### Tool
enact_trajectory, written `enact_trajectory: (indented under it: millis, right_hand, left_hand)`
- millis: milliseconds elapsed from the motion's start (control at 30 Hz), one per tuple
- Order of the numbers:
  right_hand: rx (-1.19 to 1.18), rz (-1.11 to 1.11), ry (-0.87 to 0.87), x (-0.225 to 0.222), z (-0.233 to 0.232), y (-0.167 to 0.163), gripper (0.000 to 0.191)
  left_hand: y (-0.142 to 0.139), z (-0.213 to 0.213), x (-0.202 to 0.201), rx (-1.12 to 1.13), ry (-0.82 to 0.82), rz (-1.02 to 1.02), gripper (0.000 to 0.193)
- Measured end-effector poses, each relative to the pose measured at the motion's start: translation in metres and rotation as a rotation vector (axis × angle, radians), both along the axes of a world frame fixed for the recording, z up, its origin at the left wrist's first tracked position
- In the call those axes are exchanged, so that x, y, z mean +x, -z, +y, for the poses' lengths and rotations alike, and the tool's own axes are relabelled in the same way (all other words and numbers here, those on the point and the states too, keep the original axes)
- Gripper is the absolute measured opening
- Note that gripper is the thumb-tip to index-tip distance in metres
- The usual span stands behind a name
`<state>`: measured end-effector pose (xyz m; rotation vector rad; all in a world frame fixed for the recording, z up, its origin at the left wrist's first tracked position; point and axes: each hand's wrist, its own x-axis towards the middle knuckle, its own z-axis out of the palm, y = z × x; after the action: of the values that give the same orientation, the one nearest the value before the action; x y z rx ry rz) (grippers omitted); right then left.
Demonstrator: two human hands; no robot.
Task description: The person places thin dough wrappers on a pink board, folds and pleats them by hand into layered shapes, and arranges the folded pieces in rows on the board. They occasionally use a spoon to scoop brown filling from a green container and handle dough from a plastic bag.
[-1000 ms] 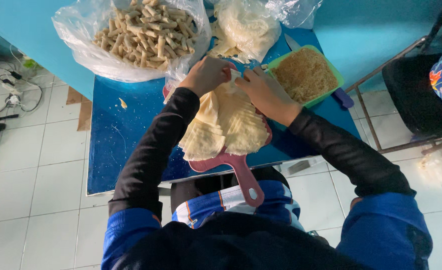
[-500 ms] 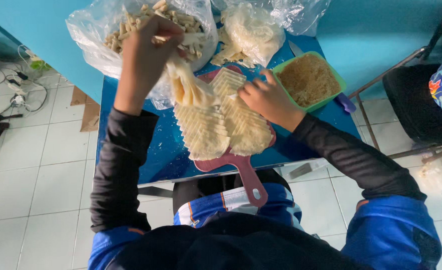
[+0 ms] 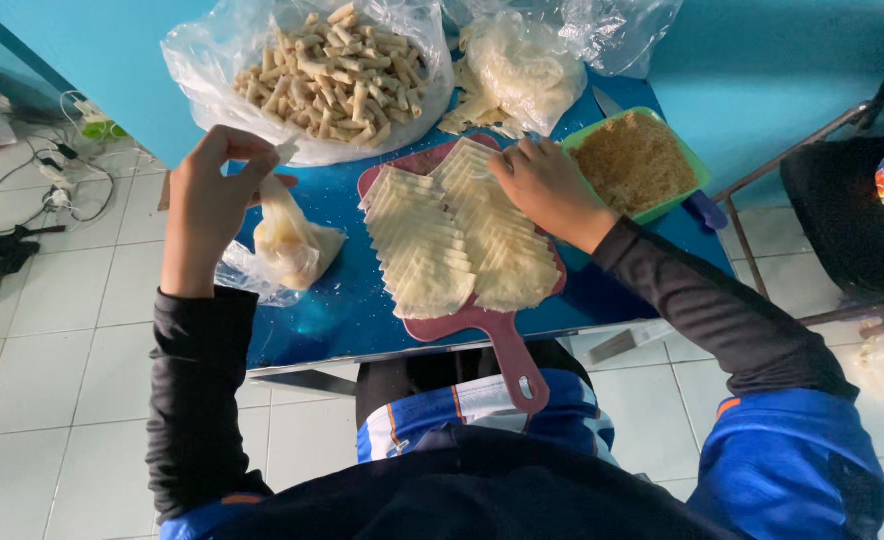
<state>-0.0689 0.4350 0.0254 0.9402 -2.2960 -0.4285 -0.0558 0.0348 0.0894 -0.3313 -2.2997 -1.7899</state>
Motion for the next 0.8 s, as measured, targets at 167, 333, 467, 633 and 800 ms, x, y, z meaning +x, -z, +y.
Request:
enact_trajectory:
  millis: [167, 333, 467, 633, 800]
  right_hand:
    - [-0.090, -0.090, 0.034, -0.002, 0.002, 0.001, 0.021]
    - [-0.151, -0.206, 0.021, 0.006, 0.006, -0.007, 0.016]
    - [-0.234, -0.236, -0.116, 0.011, 0.012, -0.017, 0.020]
    - [-0.248, -0.303, -0.187, 0.015, 0.025, -0.027, 0.023]
    - [-0.418, -0.512, -0.227, 0.007, 0.025, -0.028, 0.011]
  left_hand:
    - [0.036, -0.024, -0.003, -0.171, -0.105, 0.111, 0.012]
    - [0.061, -0.021, 0.002, -0.591, -0.340, 0.219, 0.016]
    - [0.062, -0.001, 0.012, -0.613, -0.479, 0.209, 0.024]
    - [0.049, 0.033, 0.041, -0.931, -0.735, 0.476, 0.047]
    - [0.054, 0.099, 0.060, -0.929, -0.173, 0.481, 0.026]
